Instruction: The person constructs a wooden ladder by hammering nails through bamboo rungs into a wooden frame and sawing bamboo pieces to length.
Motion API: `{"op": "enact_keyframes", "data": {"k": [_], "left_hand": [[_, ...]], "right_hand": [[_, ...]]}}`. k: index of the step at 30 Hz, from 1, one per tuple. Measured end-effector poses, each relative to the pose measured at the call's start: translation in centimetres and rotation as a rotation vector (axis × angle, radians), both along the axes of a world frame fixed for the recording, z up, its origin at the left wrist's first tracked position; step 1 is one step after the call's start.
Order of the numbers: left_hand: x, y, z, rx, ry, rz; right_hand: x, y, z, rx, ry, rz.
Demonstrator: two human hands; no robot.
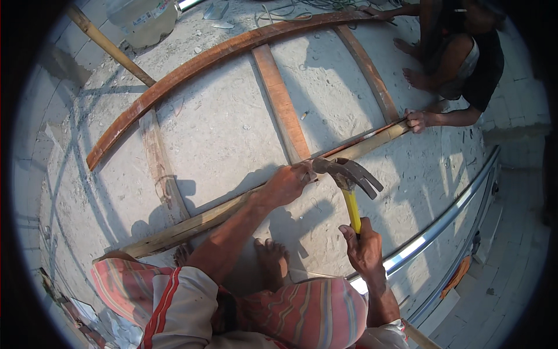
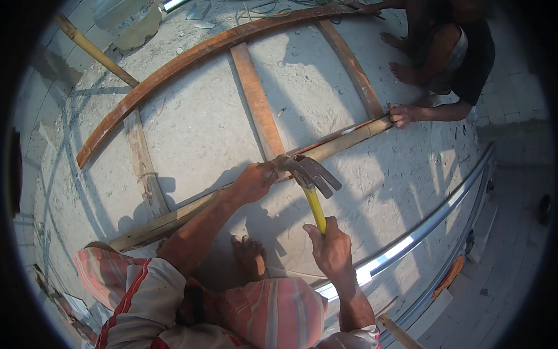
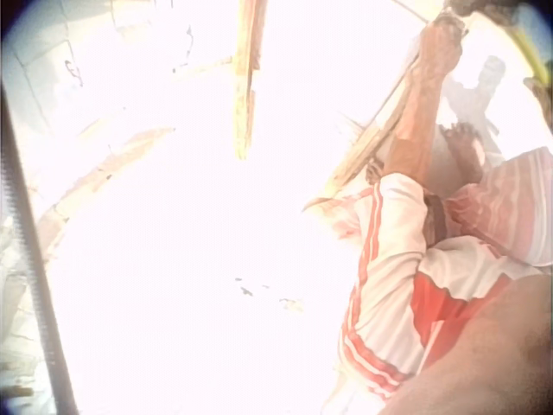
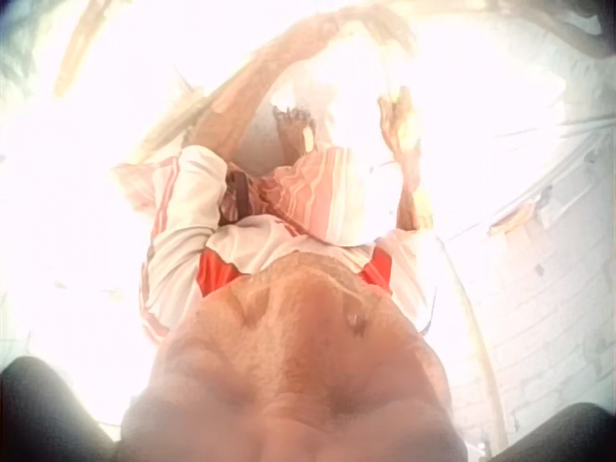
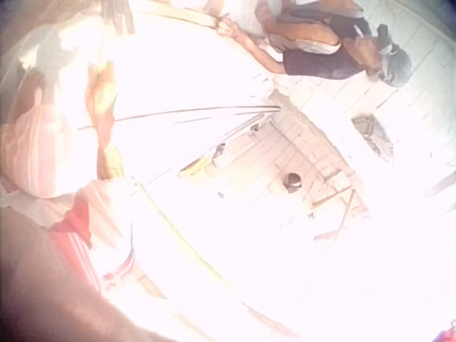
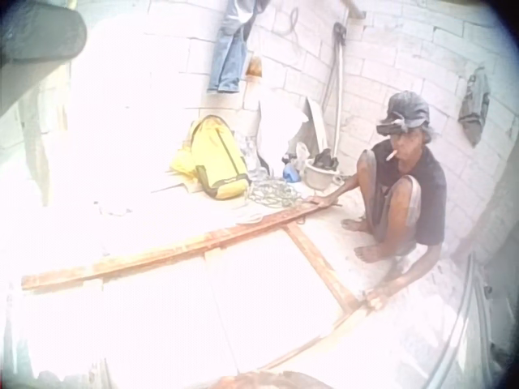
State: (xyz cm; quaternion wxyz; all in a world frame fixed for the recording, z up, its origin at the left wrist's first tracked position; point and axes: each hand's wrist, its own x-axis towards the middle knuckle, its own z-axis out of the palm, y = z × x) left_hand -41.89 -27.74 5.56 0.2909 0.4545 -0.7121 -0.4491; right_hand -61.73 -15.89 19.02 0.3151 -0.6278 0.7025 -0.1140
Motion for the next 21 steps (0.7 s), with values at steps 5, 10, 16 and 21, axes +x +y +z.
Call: {"op": "enact_keyframes", "data": {"k": [5, 10, 16, 21], "left_hand": [[1.7, 1.9, -0.3, -0.035, -0.107, 0.013], [5.5, 3.5, 1.0, -0.062, -0.557, 0.085], [5.8, 2.4, 0.9, 0.480, -0.632, -0.126], [5.4, 2.5, 0.9, 0.451, -0.602, -0.094]], "right_hand": [[1.5, -0.2, 1.6, -0.143, -0.110, -0.120], [0.7, 0.7, -0.5, -0.036, -0.166, -0.232], [0.9, 0.8, -2.5, -0.105, -0.061, -0.132], [1.3, -0.2, -1.7, -0.001, -0.004, -0.161]]}}
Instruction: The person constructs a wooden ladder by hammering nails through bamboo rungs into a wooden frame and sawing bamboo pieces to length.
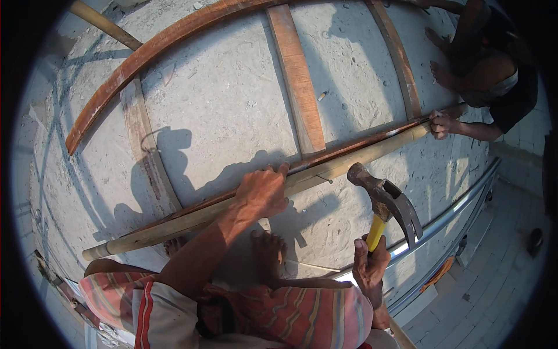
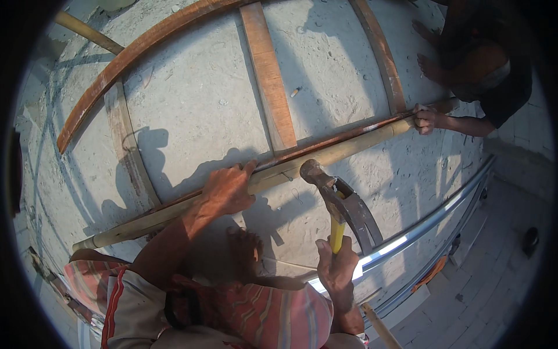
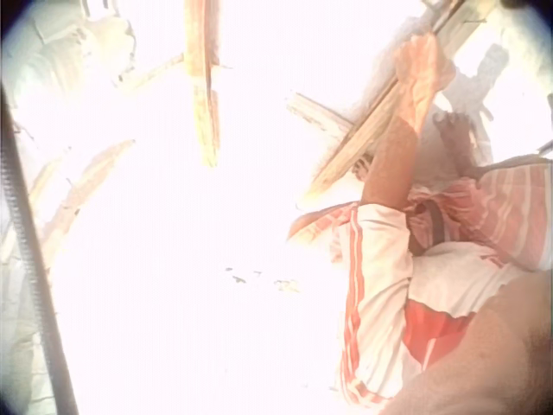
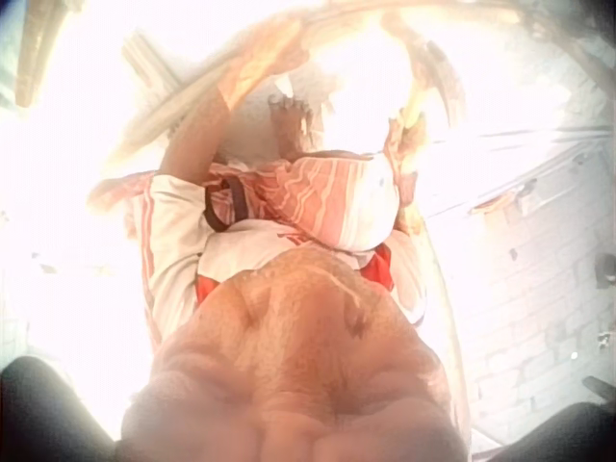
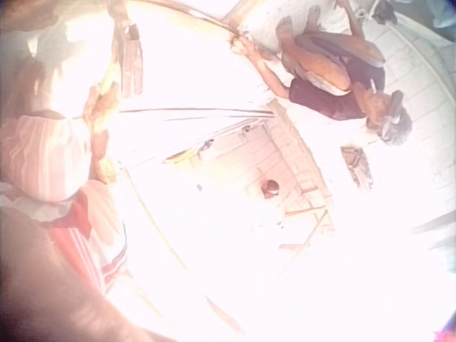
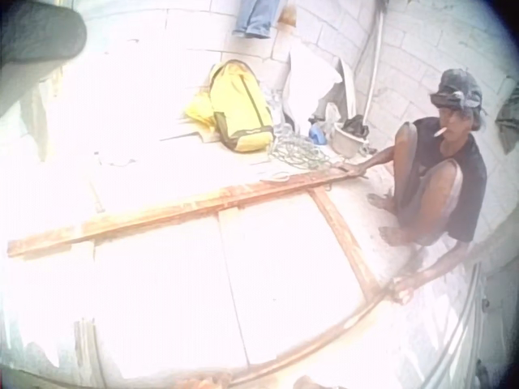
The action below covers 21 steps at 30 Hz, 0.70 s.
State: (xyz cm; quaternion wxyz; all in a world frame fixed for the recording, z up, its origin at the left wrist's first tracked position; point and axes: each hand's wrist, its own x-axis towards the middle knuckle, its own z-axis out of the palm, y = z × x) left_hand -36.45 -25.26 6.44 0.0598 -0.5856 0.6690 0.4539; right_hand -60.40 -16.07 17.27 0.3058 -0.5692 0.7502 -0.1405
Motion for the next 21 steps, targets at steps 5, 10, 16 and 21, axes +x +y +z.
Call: {"op": "enact_keyframes", "data": {"k": [5, 10, 16, 21], "left_hand": [[-0.2, 0.1, -0.4, -0.063, 0.014, -0.014], [0.1, 0.3, -0.8, -0.126, 0.018, -0.032], [0.1, 0.5, -0.5, -0.130, 0.014, -0.035], [-0.5, 0.1, 0.3, -0.075, -0.029, -0.026]], "right_hand": [[-0.6, 0.7, -0.7, 0.012, 0.004, 0.095], [-0.3, 0.6, -0.4, 0.068, 0.033, 0.117], [-1.5, 0.7, 2.5, -0.303, -0.188, -0.058], [-0.7, 0.4, 1.9, -0.304, -0.106, 0.084]]}}
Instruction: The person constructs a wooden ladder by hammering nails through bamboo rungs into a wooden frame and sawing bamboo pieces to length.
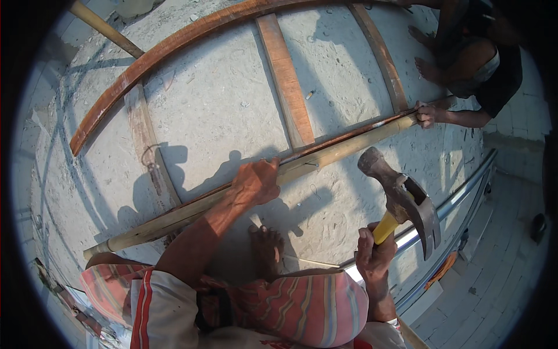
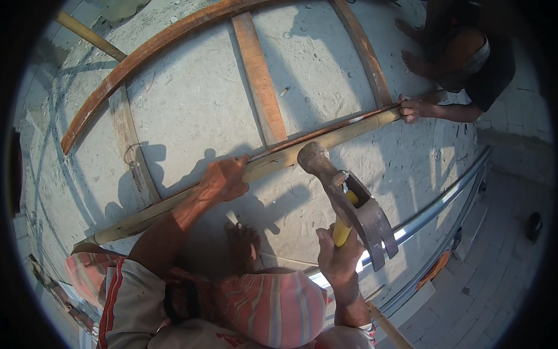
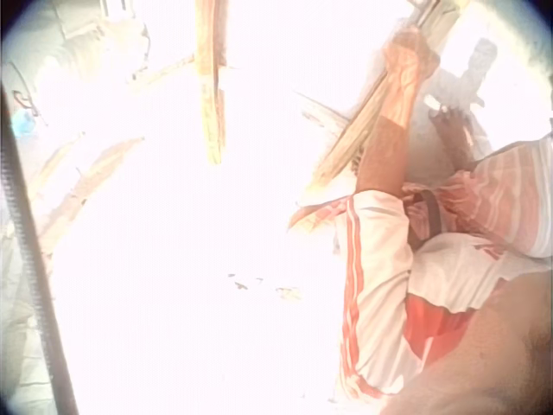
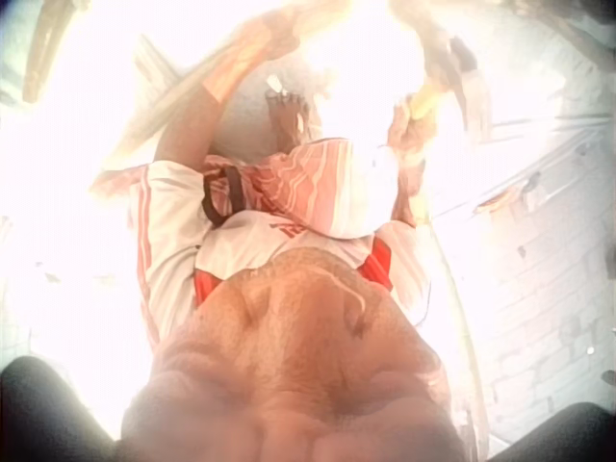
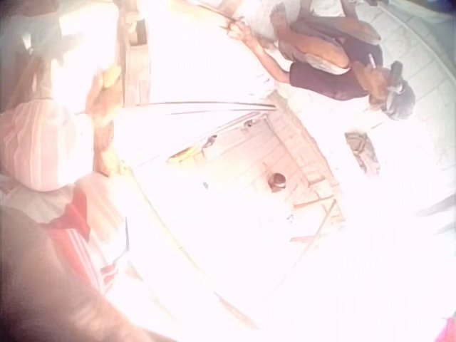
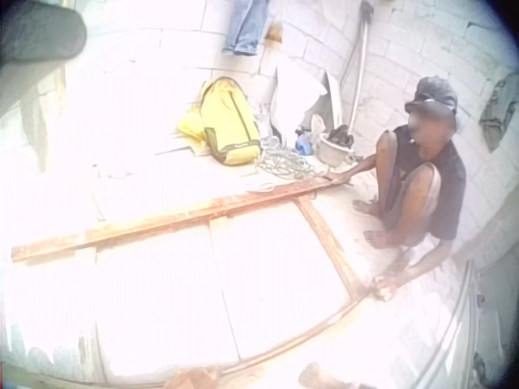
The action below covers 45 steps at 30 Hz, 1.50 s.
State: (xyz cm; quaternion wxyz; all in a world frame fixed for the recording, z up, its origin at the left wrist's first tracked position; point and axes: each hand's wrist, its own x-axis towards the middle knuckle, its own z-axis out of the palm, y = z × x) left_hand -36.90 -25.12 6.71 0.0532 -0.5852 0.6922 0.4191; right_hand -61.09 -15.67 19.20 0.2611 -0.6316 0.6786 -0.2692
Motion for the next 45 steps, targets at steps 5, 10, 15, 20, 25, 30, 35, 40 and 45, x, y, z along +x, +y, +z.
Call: {"op": "enact_keyframes", "data": {"k": [5, 10, 15, 20, 25, 30, 35, 40, 45], "left_hand": [[0.0, -0.4, -0.3, 0.001, -0.019, -0.031], [0.4, 0.2, -0.8, -0.058, -0.037, -0.030], [-0.1, -0.1, -0.1, -0.063, 0.018, -0.019], [-0.1, 0.9, -0.8, -0.045, -0.016, -0.112], [0.5, 0.0, -0.3, -0.031, -0.064, -0.058], [-0.3, -0.1, 0.0, -0.144, 0.010, -0.046], [0.0, 0.0, -0.8, 0.011, -0.062, -0.065], [0.2, 0.2, -1.2, -0.088, -0.061, -0.058], [-0.5, -0.1, -0.4, -0.038, -0.026, -0.074]], "right_hand": [[0.7, -2.2, -1.0, 0.334, 0.182, -0.007], [-0.3, -0.9, 1.5, -0.166, -0.200, -0.040], [0.6, 0.6, -1.8, -0.068, -0.022, -0.067], [1.1, -0.2, -1.0, 0.229, 0.105, 0.038], [0.9, -1.7, 2.7, -0.339, -0.351, -0.085], [-0.7, 1.8, -4.1, -0.162, -0.084, -0.161], [1.4, 0.4, -2.6, 0.213, 0.098, 0.014], [0.2, -1.4, 2.2, -0.337, -0.418, -0.092], [0.2, 2.4, -4.0, -0.051, -0.046, -0.107]]}}
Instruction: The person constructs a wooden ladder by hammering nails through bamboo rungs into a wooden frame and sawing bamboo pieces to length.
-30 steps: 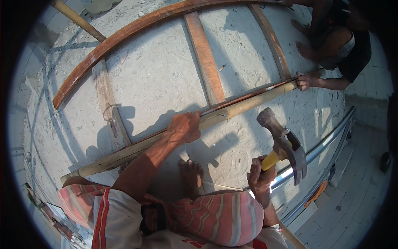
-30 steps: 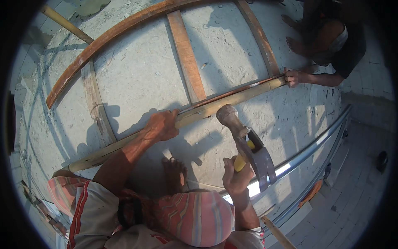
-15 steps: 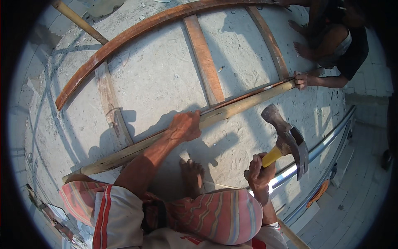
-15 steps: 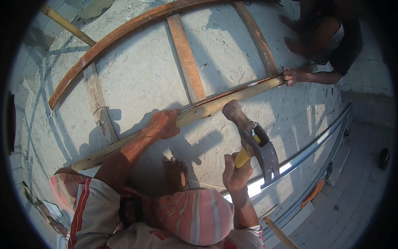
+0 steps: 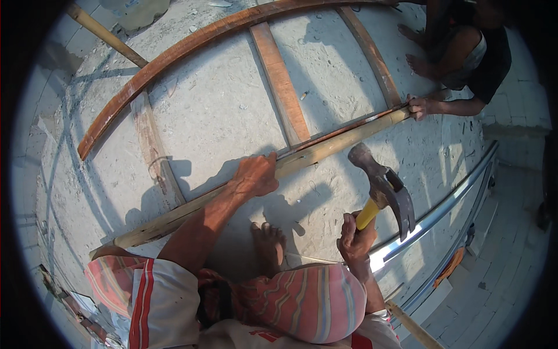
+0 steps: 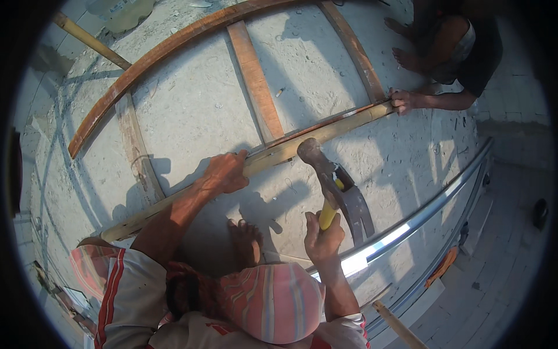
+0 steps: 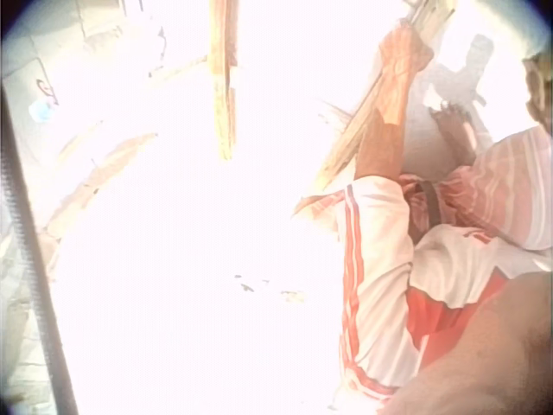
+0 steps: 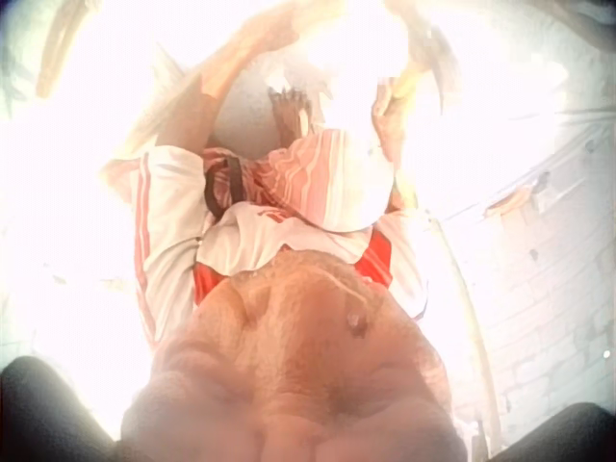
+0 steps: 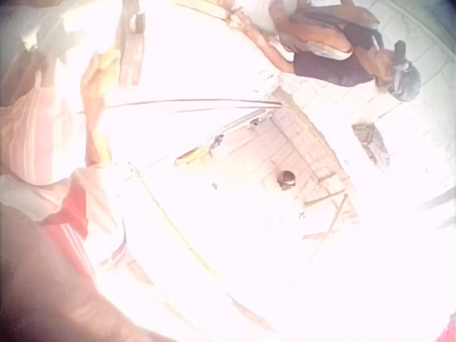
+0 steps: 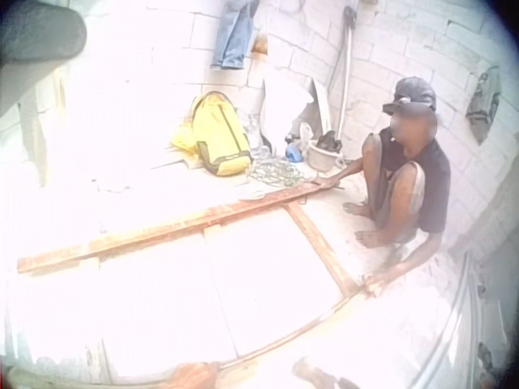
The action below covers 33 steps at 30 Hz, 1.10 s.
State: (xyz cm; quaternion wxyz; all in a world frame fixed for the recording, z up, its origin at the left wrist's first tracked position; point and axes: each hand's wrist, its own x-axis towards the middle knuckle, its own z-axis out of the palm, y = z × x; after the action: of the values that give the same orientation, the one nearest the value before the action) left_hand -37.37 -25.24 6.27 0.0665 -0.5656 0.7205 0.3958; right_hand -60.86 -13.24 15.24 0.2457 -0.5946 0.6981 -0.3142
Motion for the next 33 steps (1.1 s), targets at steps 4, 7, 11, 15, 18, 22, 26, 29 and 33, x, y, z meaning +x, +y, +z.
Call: {"op": "enact_keyframes", "data": {"k": [4, 7, 11, 15, 18, 22, 26, 29, 33], "left_hand": [[-0.4, 0.1, -0.7, -0.013, -0.027, -0.026], [0.8, 0.6, -1.1, -0.071, 0.007, 0.029], [0.9, 0.0, 0.1, -0.004, -0.022, 0.031], [0.2, 0.0, -0.1, 0.013, -0.002, 0.024], [-1.0, -1.0, -0.3, 0.000, -0.003, -0.014], [1.0, -0.6, -1.0, 0.003, -0.039, 0.034], [0.7, -0.6, 0.5, 0.086, -0.031, 0.022], [0.8, -0.3, 0.1, 0.040, -0.031, 0.025], [0.1, -0.6, -1.0, -0.048, 0.036, 0.051]], "right_hand": [[0.6, -1.3, -0.1, 0.282, 0.116, 0.163], [0.5, -2.1, 3.2, 0.127, -0.072, -0.014], [0.5, -4.9, 8.5, -0.605, -0.422, -0.034], [0.0, -0.2, 0.4, -0.113, -0.187, 0.016], [-0.6, -1.3, -4.4, 0.234, 0.182, 0.249], [2.2, -2.6, 2.8, 0.169, 0.021, 0.074], [1.7, -5.5, 8.2, -0.502, -0.466, 0.014], [2.4, -3.5, 3.6, -0.459, -0.455, -0.015], [-0.1, 0.9, -2.0, 0.222, 0.152, 0.202]]}}
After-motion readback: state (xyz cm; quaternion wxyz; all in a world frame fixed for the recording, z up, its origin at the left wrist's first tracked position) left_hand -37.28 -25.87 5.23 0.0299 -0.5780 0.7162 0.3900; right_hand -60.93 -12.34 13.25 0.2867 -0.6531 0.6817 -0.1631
